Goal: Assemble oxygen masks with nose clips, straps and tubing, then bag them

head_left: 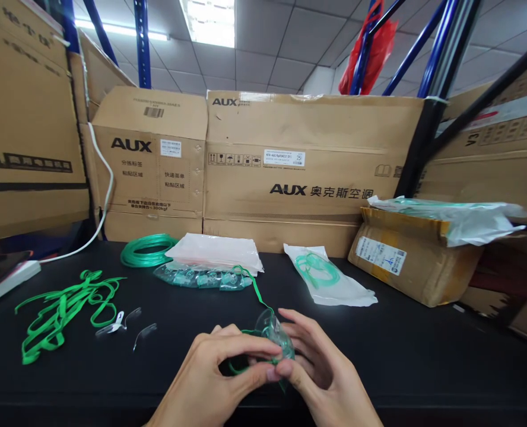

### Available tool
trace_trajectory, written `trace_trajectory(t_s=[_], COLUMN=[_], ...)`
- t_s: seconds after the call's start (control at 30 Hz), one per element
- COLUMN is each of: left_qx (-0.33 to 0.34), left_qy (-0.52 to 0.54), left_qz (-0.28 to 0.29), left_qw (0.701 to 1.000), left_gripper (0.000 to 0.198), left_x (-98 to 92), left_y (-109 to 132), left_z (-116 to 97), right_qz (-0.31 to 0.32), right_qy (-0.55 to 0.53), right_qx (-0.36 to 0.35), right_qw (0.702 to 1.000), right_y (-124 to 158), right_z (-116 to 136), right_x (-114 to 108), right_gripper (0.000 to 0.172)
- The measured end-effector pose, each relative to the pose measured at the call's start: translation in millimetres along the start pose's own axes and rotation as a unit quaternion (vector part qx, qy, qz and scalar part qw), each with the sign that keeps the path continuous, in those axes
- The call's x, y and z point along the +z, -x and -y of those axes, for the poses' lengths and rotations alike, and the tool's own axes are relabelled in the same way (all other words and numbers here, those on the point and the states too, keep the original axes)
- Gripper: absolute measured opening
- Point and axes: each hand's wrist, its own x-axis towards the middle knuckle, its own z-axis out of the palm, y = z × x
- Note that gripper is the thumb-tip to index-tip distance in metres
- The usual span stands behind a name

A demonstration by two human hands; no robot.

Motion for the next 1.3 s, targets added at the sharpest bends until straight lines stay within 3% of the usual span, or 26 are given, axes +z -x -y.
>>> trace_trajectory(t_s=[0.07, 0.13, 0.27, 0.43, 0.67, 0.9, 1.3], left_qx=[-0.003, -0.005, -0.021, -0.027, -0.011, 0.005, 0.060], left_qy=[-0.005, -0.003, 0.005, 0.000, -0.013, -0.047, -0.175], left_qz=[-0.004, -0.002, 0.007, 0.023, 0.031, 0.027, -0.021], left_qw=[1.000, 1.000, 1.000, 0.999, 0.999, 0.999, 0.983], left_gripper=[0.014, 0.015, 0.018, 0.015, 0.014, 0.023, 0.018], left_x=[-1.2, -2.8, -5.5, -6.5, -6.3, -6.1, 1.8], left_y=[-1, -1, -1, 0, 1, 2, 4], left_z=[0, -1, -3, -7, -4, -6, -12], right_qz=[-0.005, -0.010, -0.009, 0.026, 0.050, 0.068, 0.059], right_qy=[0.107, 0.211, 0.294, 0.302, 0.320, 0.374, 0.331], right_qx=[-0.079, -0.174, -0.279, -0.279, -0.356, -0.379, -0.324], right_qw=[0.991, 0.962, 0.914, 0.911, 0.877, 0.844, 0.884], right_y=[1, 2, 4, 4, -1, -1, 5], right_z=[2, 4, 5, 4, 9, 15, 13], right_x=[-5, -10, -14, -11, -15, -15, -4], right_gripper=[0.031, 0.021, 0.030, 0.032, 0.029, 0.033, 0.024])
